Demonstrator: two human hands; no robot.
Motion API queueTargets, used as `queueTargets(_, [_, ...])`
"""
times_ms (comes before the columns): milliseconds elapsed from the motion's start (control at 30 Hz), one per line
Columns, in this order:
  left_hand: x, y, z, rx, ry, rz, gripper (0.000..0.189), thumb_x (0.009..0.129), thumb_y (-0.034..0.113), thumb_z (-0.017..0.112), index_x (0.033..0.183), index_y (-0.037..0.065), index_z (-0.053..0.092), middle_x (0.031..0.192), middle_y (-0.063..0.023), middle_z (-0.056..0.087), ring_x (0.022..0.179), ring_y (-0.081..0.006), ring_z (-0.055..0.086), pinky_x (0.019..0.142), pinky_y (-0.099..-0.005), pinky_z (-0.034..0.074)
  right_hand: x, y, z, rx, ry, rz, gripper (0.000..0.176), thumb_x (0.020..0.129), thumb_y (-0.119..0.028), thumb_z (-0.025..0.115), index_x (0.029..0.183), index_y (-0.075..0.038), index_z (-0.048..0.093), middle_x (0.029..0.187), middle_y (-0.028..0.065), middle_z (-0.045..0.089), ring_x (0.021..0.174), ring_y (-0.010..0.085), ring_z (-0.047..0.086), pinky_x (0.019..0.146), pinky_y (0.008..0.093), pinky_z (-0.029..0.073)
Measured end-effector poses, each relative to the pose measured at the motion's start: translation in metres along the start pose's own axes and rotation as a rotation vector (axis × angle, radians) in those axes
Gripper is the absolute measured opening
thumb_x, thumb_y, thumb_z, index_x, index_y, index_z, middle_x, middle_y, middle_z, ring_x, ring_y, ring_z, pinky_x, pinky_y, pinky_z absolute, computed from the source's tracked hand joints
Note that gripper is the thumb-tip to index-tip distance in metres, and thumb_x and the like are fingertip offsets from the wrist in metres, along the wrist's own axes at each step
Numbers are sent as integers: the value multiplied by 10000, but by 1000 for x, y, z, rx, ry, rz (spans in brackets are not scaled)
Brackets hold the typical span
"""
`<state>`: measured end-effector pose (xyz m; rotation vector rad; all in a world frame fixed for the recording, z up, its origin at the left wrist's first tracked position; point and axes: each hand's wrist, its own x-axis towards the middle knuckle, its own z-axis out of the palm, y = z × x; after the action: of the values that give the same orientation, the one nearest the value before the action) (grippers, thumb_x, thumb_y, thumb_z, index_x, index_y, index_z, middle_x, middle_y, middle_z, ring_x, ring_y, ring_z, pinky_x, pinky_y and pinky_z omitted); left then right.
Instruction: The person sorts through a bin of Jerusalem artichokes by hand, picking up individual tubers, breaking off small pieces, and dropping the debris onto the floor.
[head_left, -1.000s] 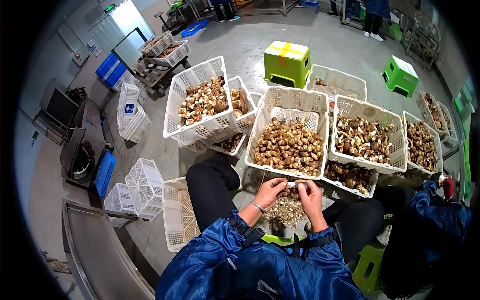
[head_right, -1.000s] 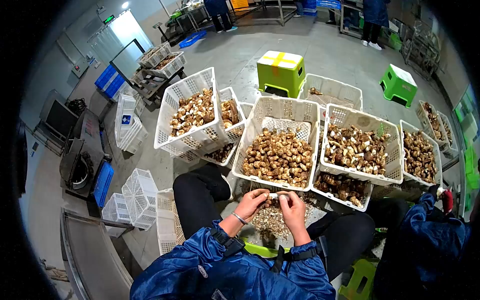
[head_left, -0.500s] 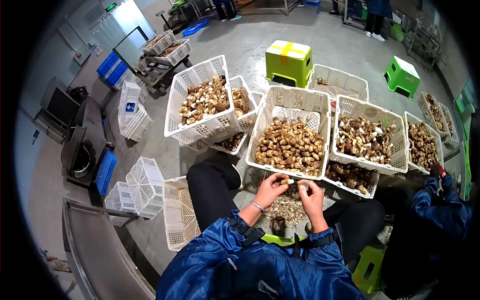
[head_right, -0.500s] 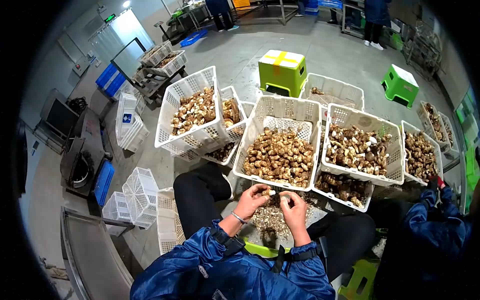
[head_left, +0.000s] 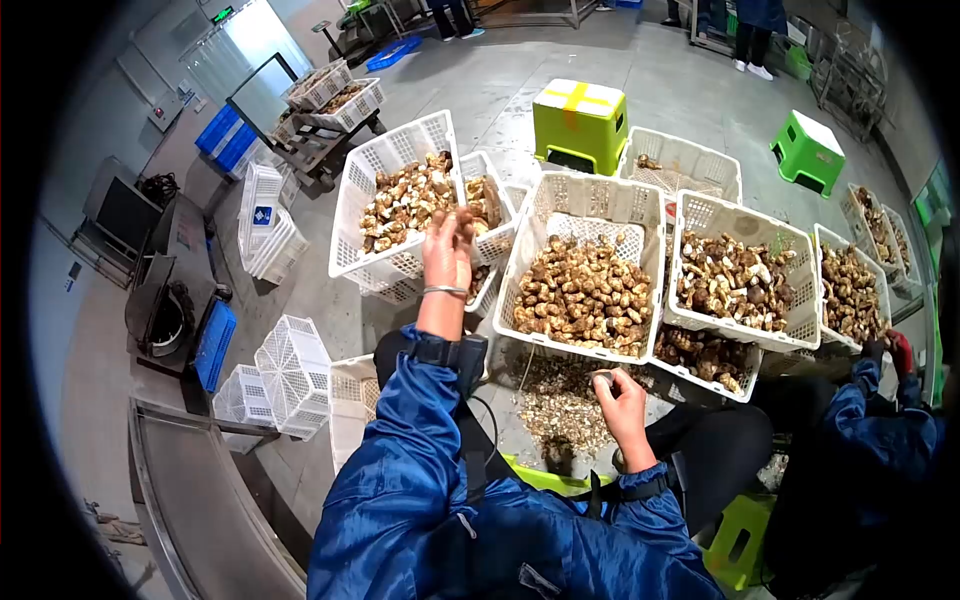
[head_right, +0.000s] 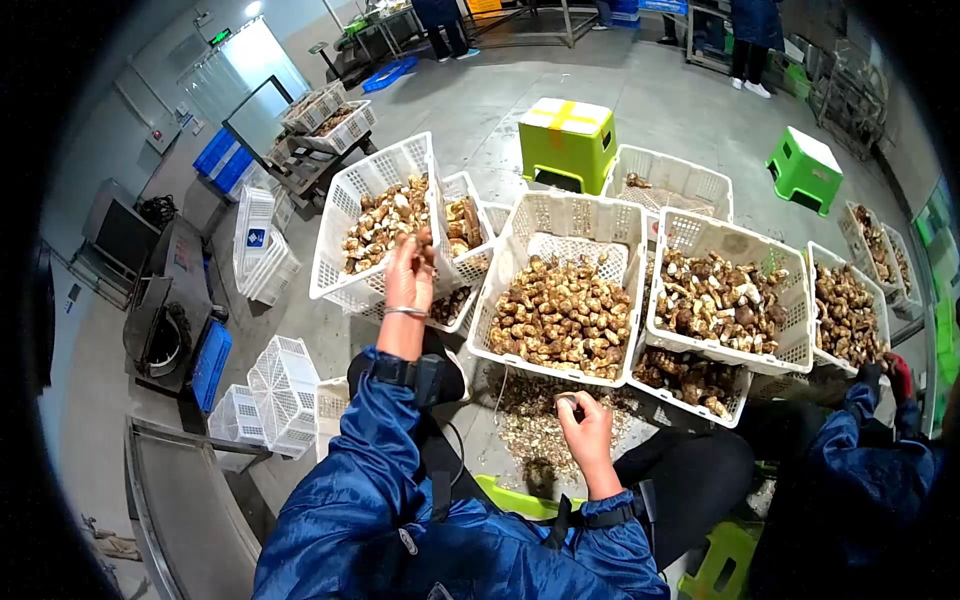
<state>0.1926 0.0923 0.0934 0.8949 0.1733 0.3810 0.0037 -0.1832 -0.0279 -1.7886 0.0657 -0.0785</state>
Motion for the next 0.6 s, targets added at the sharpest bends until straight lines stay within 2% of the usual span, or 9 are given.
queueTargets(67, [29, -54, -34, 304, -55, -39, 262, 889, 98, 644, 1130, 10, 589, 955, -83, 681, 770, -121, 631, 639, -260, 519, 1, -1, 1, -31, -6, 18, 162, 875, -147, 646, 868, 15, 649, 669, 44, 592, 641, 81, 540, 594, 281, 448])
queueTargets(133, [17, -110, -43, 777, -187, -197, 382, 852, 164, 688, 1187, -8, 622, 981, -97, 700, 816, -122, 641, 724, -261, 516, 2, -3, 3, -50, -4, -21, 167, 873, -161, 645, 869, 6, 655, 650, 46, 593, 606, 74, 535, 564, 281, 443])
queueTargets(167, [-12, -107, -19, 1170, -360, -173, 345, 820, 176, 711, 1110, -3, 661, 1014, -126, 693, 828, -174, 661, 751, -285, 536, 3, 6, 5, -69, -24, 4, 171, 871, -170, 647, 869, 1, 657, 644, 44, 591, 610, 67, 532, 564, 282, 445])
queueTargets(200, [3, -177, -62, 1275, -547, 107, 328, 793, 239, 712, 1049, 33, 700, 1036, -140, 703, 848, -215, 677, 779, -313, 537, 4, 3, 5, -80, -39, 41, 173, 871, -172, 648, 867, 1, 657, 640, 43, 589, 607, 67, 529, 563, 282, 445])
queueTargets(267, [-4, -235, -79, 1615, -660, 134, 366, 771, 342, 681, 1034, 90, 715, 944, -186, 693, 884, -345, 659, 838, -421, 519, 5, -5, 6, -87, -49, 60, 168, 869, -165, 650, 859, 2, 654, 631, 43, 586, 602, 66, 523, 561, 284, 445])
queueTargets(300, [-7, -261, -87, 1662, -640, 218, 360, 761, 351, 687, 1000, 83, 712, 908, -181, 692, 876, -359, 652, 855, -444, 506, 5, -2, 7, -62, -51, 60, 164, 869, -155, 651, 860, 8, 651, 628, 62, 579, 602, 69, 518, 565, 285, 447])
queueTargets(367, [-7, -300, -94, 1821, -525, 59, 345, 766, 377, 694, 957, 90, 709, 915, -192, 689, 874, -366, 650, 821, -460, 515, 6, 9, 10, -73, -37, 37, 165, 869, -148, 650, 848, 15, 637, 630, 82, 567, 605, 72, 508, 564, 287, 443])
queueTargets(433, [-14, -298, -77, 1800, -425, -273, 335, 779, 386, 690, 901, 74, 701, 917, -198, 688, 882, -376, 650, 789, -478, 525, 8, -6, 7, -122, -57, 58, 195, 867, -156, 659, 805, 20, 601, 615, 97, 547, 575, 94, 478, 544, 304, 426])
queueTargets(600, [-17, -294, -66, 1760, -383, -187, 447, 786, 358, 685, 1128, 73, 653, 989, -208, 689, 939, -370, 663, 843, -444, 526, 12, -4, 6, -131, -47, 62, 160, 859, -161, 672, 873, -1, 666, 691, 102, 629, 614, 118, 570, 582, 298, 466])
